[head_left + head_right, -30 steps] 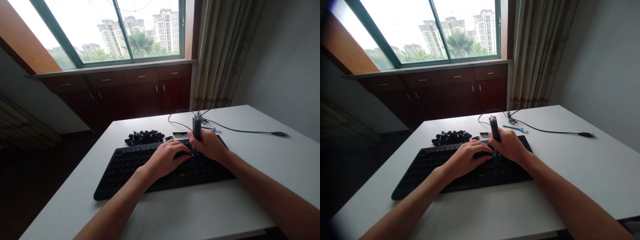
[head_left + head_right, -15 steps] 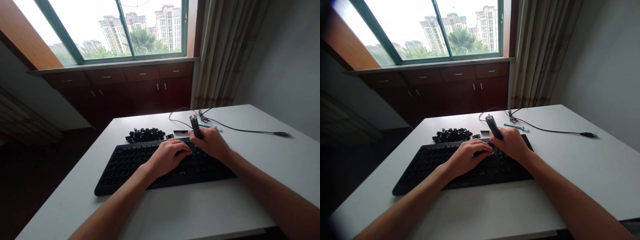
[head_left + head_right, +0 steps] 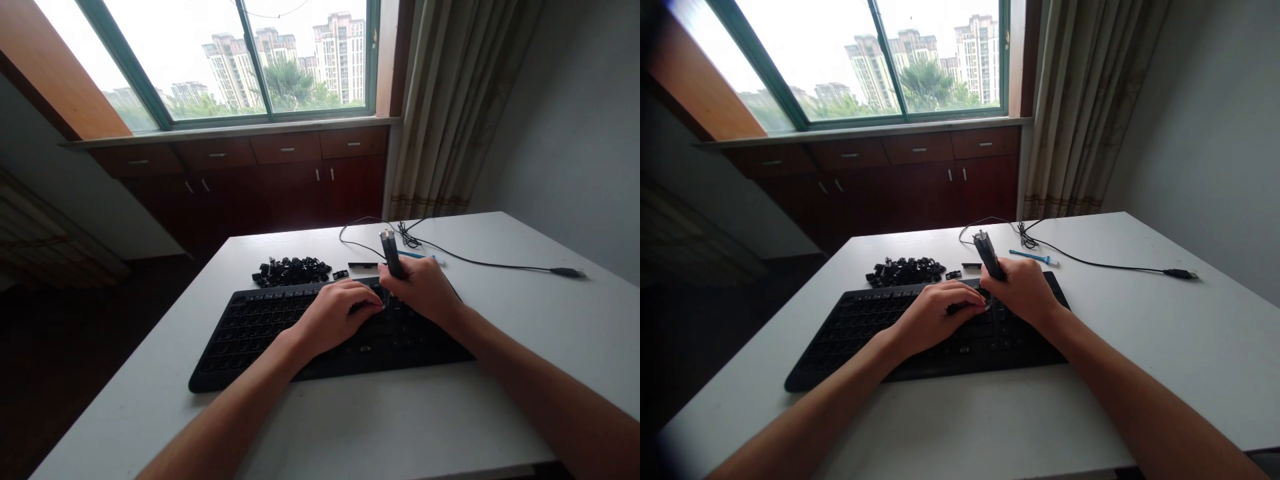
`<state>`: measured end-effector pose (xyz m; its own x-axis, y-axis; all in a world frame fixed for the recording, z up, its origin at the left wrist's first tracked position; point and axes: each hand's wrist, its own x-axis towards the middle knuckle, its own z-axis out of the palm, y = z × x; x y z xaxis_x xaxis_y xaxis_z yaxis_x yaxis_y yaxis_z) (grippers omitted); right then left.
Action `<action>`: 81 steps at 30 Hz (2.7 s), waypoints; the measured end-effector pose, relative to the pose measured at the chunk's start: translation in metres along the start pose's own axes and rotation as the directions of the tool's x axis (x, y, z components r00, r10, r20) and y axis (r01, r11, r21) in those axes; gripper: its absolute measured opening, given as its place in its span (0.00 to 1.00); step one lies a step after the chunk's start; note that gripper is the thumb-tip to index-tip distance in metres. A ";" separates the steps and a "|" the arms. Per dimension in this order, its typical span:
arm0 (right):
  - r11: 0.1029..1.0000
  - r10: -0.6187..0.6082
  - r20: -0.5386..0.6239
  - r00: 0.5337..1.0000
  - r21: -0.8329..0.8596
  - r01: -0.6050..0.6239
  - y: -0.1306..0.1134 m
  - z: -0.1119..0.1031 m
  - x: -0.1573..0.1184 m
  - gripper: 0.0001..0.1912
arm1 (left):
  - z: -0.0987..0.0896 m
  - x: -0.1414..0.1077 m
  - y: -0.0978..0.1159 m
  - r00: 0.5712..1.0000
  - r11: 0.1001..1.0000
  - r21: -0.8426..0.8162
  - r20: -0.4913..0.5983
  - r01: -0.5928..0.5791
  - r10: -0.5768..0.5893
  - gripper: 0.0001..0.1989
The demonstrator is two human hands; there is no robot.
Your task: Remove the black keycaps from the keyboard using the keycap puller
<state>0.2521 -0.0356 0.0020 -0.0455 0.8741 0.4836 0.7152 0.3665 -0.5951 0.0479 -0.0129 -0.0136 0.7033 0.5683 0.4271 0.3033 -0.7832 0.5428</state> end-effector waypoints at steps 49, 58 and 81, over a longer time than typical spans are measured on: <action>0.739 0.220 0.006 0.976 0.652 -0.170 -0.022 0.036 -0.014 0.21 | 0.043 0.005 0.018 0.998 0.959 0.278 0.048 -0.060 0.048 0.28; 0.738 0.212 -0.202 0.956 0.674 -0.021 -0.032 0.032 -0.012 0.21 | 0.044 0.006 0.019 0.999 0.960 0.278 0.042 -0.042 0.032 0.35; 0.941 0.217 -0.085 0.972 0.283 -0.185 0.002 0.003 0.004 0.26 | 0.007 -0.001 0.004 1.000 0.990 0.139 -0.002 0.028 -0.028 0.10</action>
<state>0.2512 -0.0303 0.0010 0.1704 0.9025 0.3956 0.4838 0.2732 -0.8315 0.0529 -0.0183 -0.0173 0.6934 0.5904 0.4129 0.4090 -0.7944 0.4490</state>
